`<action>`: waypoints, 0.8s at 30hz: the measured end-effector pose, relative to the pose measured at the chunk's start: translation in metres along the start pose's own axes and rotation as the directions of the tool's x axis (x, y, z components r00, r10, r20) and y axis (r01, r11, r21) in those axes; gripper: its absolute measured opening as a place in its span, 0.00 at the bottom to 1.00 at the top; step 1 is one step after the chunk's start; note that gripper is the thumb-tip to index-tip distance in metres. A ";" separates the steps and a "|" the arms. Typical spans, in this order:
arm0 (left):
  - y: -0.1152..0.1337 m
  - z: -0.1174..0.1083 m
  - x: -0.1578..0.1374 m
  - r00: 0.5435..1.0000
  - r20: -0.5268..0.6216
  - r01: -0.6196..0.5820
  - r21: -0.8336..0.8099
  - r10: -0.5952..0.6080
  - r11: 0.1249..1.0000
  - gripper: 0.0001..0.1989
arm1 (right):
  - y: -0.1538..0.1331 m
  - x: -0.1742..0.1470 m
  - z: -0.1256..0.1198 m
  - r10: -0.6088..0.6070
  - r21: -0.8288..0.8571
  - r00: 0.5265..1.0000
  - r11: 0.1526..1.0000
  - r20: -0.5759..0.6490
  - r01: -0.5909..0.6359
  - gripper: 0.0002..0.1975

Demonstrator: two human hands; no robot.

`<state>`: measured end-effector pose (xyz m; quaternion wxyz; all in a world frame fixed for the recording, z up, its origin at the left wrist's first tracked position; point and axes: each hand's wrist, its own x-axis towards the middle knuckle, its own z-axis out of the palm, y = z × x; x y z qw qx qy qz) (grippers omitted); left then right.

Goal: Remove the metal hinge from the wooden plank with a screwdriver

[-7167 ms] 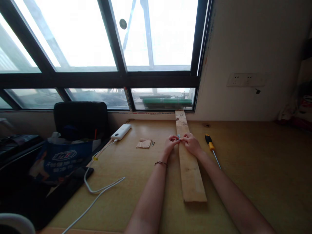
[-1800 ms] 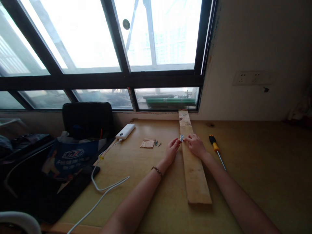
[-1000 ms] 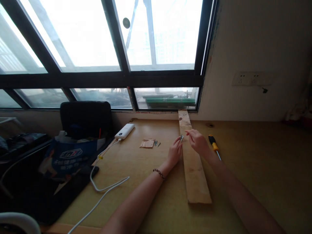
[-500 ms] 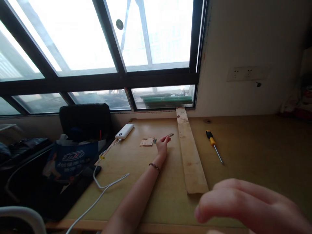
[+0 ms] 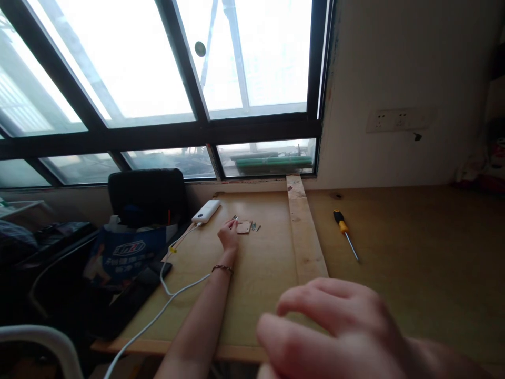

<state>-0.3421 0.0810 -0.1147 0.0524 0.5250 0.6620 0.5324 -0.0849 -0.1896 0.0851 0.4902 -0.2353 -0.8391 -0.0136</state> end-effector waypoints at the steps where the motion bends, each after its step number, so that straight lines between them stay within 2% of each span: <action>1: -0.001 -0.001 -0.001 1.000 0.012 -0.017 0.039 0.016 0.999 0.14 | 0.003 0.006 0.002 -0.035 -0.041 0.997 0.998 0.064 0.038 0.08; 3: -0.001 -0.001 -0.004 0.997 0.058 -0.058 0.101 0.052 0.993 0.14 | 0.024 0.008 0.011 -0.071 -0.113 0.992 0.990 0.103 0.083 0.10; 4: 0.000 0.000 -0.005 0.993 0.089 -0.089 0.125 0.078 0.988 0.14 | 0.042 0.002 0.018 -0.043 -0.168 0.997 0.984 0.071 0.055 0.10; 7: 0.003 0.003 -0.008 0.975 0.171 -0.175 0.201 0.141 0.964 0.14 | 0.108 -0.037 0.038 0.089 -0.323 0.995 0.944 0.043 -0.070 0.09; 9: 0.005 0.004 -0.008 0.969 0.206 -0.193 0.279 0.138 0.941 0.13 | 0.149 -0.071 0.048 0.188 -0.410 0.981 0.900 0.056 -0.149 0.10; 12: 0.004 0.004 -0.006 0.966 0.241 -0.181 0.391 0.089 0.903 0.13 | 0.188 -0.112 0.054 0.354 -0.438 0.935 0.843 0.013 -0.313 0.11; 15: 0.000 0.006 -0.004 0.966 0.251 -0.167 0.429 0.060 0.888 0.12 | 0.202 -0.131 0.053 0.491 -0.390 0.869 0.790 -0.057 -0.472 0.11; 17: -0.003 0.007 -0.003 0.968 0.245 -0.156 0.419 0.054 0.895 0.11 | 0.205 -0.133 0.053 0.534 -0.376 0.841 0.763 -0.094 -0.526 0.10; 24: -0.008 0.007 -0.002 0.979 0.200 -0.104 0.350 0.034 0.931 0.09 | 0.209 -0.134 0.054 0.568 -0.344 0.814 0.745 -0.123 -0.571 0.10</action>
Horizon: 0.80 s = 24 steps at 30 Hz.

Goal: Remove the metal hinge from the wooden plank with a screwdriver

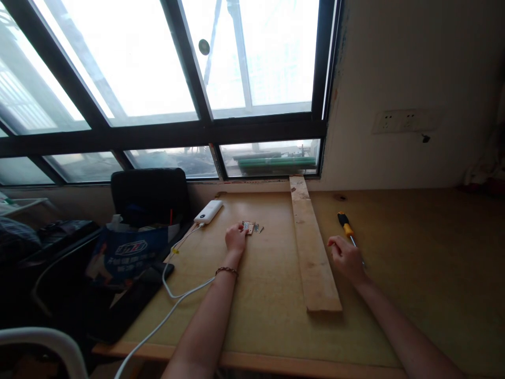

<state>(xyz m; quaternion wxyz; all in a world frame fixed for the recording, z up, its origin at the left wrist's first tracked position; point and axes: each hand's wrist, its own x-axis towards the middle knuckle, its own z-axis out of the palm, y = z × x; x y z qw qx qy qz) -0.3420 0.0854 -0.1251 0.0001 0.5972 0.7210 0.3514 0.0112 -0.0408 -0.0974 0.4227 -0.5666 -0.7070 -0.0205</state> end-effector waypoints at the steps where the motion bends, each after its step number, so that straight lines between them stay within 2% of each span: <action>1: 0.000 0.000 0.000 1.000 0.005 0.015 -0.005 -0.015 1.000 0.09 | 0.000 0.000 0.000 0.009 0.007 1.000 1.000 -0.004 -0.009 0.10; 10: -0.007 0.000 0.002 0.995 0.010 0.097 0.026 -0.097 0.995 0.14 | 0.002 -0.003 0.004 0.017 0.015 1.000 1.000 0.022 -0.017 0.10; 16: -0.008 0.003 0.001 0.999 0.011 0.030 0.073 -0.031 0.997 0.19 | 0.006 -0.003 0.008 0.012 0.017 1.000 1.000 0.014 -0.012 0.09; 24: -0.008 0.002 -0.001 0.999 0.026 0.019 0.071 -0.021 0.997 0.16 | 0.007 -0.004 0.009 0.022 0.005 0.999 1.000 0.036 -0.022 0.09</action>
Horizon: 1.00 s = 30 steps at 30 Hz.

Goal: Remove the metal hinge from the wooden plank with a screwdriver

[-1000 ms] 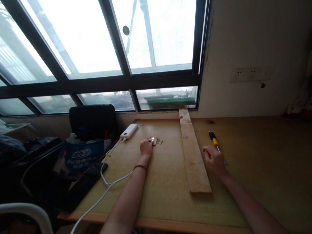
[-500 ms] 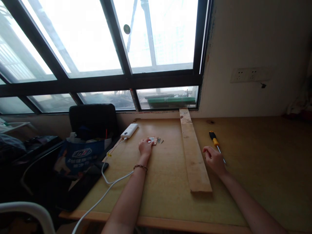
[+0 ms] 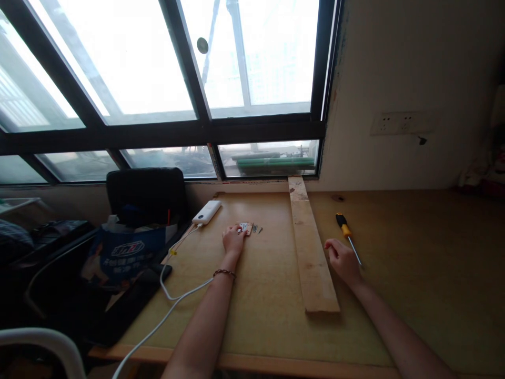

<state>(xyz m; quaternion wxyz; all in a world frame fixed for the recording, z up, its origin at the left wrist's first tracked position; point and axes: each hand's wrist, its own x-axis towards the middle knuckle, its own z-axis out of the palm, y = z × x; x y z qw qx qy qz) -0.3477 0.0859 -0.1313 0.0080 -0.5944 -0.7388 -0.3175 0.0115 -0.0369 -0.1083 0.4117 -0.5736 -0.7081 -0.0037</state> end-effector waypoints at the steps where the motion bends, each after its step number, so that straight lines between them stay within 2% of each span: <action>1: 0.000 0.000 0.000 1.000 -0.001 0.003 -0.003 -0.003 1.000 0.15 | 0.000 0.000 0.000 0.002 -0.003 1.000 1.000 0.003 -0.002 0.09; 13: 0.004 0.000 0.003 1.000 -0.008 0.001 0.024 0.000 1.000 0.15 | 0.001 -0.001 0.000 0.008 -0.006 1.000 1.000 -0.005 -0.009 0.10; 30: 0.004 0.001 -0.002 0.996 -0.034 -0.086 0.051 0.087 0.995 0.14 | 0.006 -0.002 0.003 0.015 -0.002 1.000 1.000 0.000 -0.015 0.09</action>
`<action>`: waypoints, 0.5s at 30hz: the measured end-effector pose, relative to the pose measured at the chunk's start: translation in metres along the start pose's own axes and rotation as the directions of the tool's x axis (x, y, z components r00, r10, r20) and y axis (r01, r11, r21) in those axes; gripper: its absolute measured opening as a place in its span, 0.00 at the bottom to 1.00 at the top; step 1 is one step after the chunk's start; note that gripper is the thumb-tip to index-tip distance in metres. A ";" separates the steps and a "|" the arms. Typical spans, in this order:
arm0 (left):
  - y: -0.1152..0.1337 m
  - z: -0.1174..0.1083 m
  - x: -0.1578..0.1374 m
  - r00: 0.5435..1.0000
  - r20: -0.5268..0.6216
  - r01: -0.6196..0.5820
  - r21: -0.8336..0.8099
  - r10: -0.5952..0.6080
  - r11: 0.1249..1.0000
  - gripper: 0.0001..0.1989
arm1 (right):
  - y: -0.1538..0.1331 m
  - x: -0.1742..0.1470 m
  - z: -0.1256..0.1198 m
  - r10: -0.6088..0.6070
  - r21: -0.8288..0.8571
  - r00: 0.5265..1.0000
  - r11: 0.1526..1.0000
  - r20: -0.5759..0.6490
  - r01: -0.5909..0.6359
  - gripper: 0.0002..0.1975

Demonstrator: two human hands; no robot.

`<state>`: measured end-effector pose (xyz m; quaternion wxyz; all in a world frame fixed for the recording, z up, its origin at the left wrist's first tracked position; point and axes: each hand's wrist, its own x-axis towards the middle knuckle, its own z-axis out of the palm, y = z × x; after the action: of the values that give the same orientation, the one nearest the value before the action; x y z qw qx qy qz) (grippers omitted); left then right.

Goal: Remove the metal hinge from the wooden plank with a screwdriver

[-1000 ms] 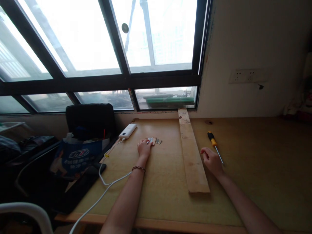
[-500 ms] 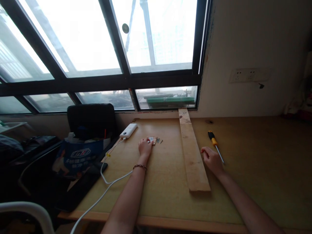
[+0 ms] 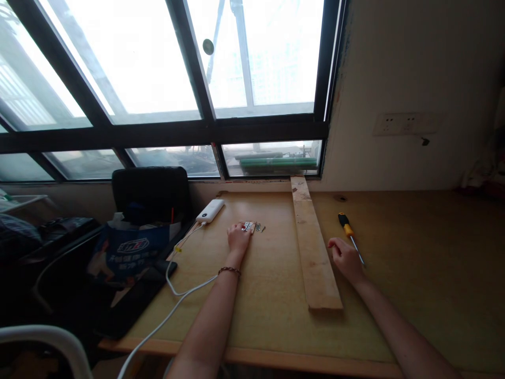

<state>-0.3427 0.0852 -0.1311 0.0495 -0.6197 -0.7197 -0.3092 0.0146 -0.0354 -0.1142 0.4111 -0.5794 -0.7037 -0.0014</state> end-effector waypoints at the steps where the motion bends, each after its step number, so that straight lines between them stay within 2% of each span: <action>1: 0.000 0.000 0.000 1.000 0.000 0.000 -0.004 0.000 1.000 0.14 | 0.000 0.000 0.000 0.002 -0.002 1.000 1.000 -0.002 -0.002 0.09; 7: 0.002 -0.003 -0.002 1.000 0.025 0.000 -0.012 0.001 1.000 0.13 | -0.001 0.001 0.000 -0.003 -0.001 1.000 1.000 0.000 0.003 0.10; 10: 0.008 -0.011 -0.002 1.000 -0.014 0.000 -0.028 0.000 1.000 0.13 | -0.003 0.002 -0.002 0.006 0.017 1.000 1.000 0.000 -0.006 0.10; 13: 0.024 -0.022 -0.007 0.996 -0.086 -0.038 -0.102 0.029 0.994 0.14 | -0.005 0.003 -0.001 0.039 0.066 0.999 0.997 -0.010 -0.038 0.10; 15: 0.041 -0.027 -0.014 0.990 -0.117 -0.107 -0.200 0.084 0.974 0.13 | -0.004 0.004 0.002 0.126 0.139 0.992 0.983 -0.024 -0.122 0.10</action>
<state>-0.3098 0.0611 -0.1000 0.0387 -0.6378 -0.6493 -0.4124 0.0101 -0.0325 -0.1116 0.4609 -0.5922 -0.6579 0.0631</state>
